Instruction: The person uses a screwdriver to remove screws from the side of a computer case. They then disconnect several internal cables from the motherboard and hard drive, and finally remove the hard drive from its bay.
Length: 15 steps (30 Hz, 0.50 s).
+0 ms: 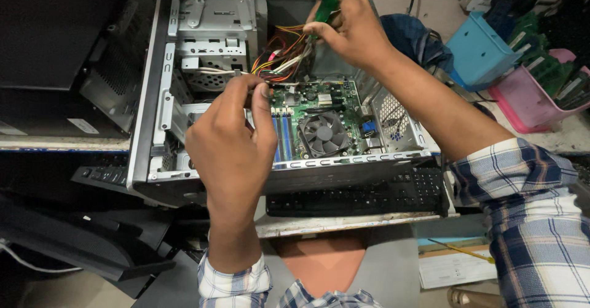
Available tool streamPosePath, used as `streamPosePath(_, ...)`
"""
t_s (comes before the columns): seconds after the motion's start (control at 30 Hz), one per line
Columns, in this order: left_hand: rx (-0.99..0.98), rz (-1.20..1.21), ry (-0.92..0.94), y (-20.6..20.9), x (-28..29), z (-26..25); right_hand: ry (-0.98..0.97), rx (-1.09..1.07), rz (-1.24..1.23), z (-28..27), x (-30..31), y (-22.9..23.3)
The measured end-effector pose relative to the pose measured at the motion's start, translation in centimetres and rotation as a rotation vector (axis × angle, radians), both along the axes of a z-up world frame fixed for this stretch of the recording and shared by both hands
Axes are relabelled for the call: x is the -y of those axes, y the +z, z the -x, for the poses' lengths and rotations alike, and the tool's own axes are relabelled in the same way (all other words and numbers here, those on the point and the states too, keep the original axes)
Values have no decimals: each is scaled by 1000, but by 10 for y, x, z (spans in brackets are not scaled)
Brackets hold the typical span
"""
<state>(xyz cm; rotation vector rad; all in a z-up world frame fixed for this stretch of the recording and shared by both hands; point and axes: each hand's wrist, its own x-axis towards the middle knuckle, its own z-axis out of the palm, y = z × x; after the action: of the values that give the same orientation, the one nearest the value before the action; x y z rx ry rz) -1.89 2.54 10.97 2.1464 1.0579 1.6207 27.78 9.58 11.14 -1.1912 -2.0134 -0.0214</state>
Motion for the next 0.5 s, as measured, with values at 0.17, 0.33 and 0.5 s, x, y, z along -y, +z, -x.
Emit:
streamPosePath(0.17, 8, -5, -20, 2, 1, 1, -13, -24, 23, 2, 1, 1)
streamPosePath(0.33, -15, 20, -16, 2, 1, 2, 24, -45, 29, 4, 0, 1)
streamPosePath(0.5, -11, -20, -12, 1, 0, 1, -4, 18, -5, 3, 1, 2)
